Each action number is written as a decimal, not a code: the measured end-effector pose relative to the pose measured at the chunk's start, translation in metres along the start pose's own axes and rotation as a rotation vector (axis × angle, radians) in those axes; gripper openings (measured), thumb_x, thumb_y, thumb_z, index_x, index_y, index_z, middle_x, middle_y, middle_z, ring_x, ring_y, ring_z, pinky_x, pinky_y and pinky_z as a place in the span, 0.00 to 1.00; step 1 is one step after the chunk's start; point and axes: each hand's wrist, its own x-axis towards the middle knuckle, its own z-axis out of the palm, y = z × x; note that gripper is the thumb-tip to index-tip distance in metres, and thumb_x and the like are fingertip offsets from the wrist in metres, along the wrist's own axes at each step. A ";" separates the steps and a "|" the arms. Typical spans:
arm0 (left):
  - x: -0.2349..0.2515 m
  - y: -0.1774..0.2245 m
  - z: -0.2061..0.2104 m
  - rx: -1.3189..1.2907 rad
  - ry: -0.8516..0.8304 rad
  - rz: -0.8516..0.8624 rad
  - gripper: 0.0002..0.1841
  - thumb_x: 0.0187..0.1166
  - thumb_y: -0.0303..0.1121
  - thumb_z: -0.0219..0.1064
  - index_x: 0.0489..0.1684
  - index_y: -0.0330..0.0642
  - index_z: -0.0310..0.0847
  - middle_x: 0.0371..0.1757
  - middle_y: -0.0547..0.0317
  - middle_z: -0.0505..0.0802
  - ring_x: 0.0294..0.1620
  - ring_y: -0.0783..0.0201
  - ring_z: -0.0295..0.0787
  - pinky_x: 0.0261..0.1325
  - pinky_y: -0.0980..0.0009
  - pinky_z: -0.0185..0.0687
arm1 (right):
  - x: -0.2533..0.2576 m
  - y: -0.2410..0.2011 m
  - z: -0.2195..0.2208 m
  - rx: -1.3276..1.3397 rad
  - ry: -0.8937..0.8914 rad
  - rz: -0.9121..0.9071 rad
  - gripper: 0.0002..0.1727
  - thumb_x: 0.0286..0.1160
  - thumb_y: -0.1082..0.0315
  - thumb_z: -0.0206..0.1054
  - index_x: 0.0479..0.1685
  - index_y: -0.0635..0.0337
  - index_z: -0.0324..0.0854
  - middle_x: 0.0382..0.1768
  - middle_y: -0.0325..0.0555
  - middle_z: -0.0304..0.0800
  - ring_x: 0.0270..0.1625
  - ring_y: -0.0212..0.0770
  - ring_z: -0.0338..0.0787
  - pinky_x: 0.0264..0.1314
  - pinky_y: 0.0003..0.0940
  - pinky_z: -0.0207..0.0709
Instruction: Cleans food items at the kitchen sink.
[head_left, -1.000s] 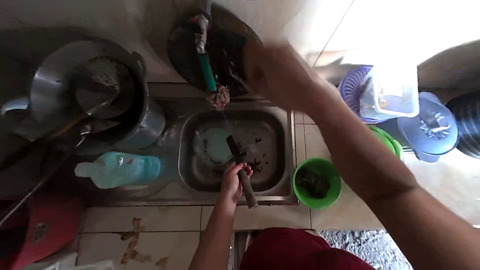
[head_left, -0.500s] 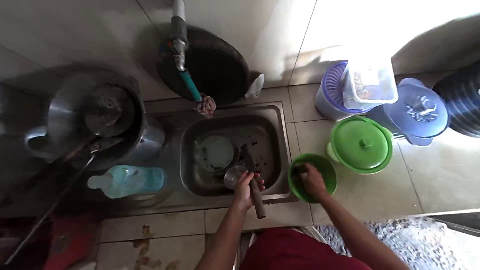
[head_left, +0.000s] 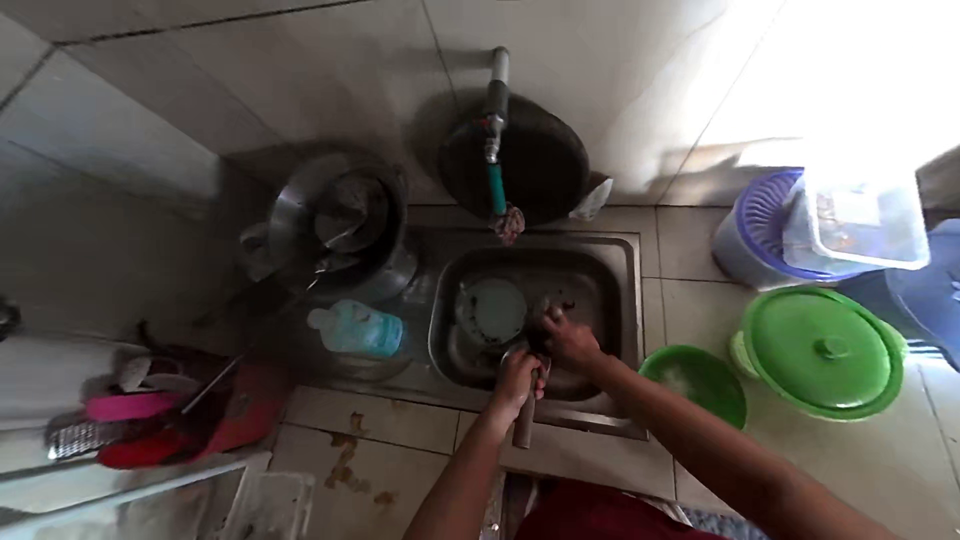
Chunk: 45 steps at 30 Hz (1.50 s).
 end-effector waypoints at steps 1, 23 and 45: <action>0.002 0.000 -0.006 0.000 0.005 -0.003 0.10 0.90 0.24 0.46 0.59 0.33 0.70 0.27 0.60 0.78 0.15 0.73 0.72 0.18 0.79 0.72 | 0.001 -0.005 0.002 -0.025 -0.004 -0.056 0.24 0.86 0.70 0.55 0.81 0.55 0.72 0.79 0.68 0.72 0.63 0.70 0.88 0.61 0.66 0.80; 0.000 0.012 -0.016 1.109 0.173 -0.043 0.29 0.84 0.26 0.61 0.85 0.29 0.61 0.79 0.35 0.78 0.82 0.44 0.73 0.84 0.51 0.67 | 0.029 -0.014 -0.016 -0.010 -0.087 -0.204 0.24 0.91 0.52 0.56 0.80 0.49 0.77 0.78 0.63 0.75 0.69 0.66 0.85 0.68 0.67 0.76; -0.011 0.001 -0.012 1.036 0.201 -0.009 0.25 0.88 0.29 0.57 0.84 0.35 0.66 0.77 0.38 0.81 0.79 0.46 0.77 0.81 0.53 0.70 | 0.055 0.035 -0.019 0.086 0.103 0.176 0.20 0.92 0.61 0.55 0.74 0.57 0.78 0.79 0.62 0.74 0.70 0.67 0.84 0.68 0.66 0.77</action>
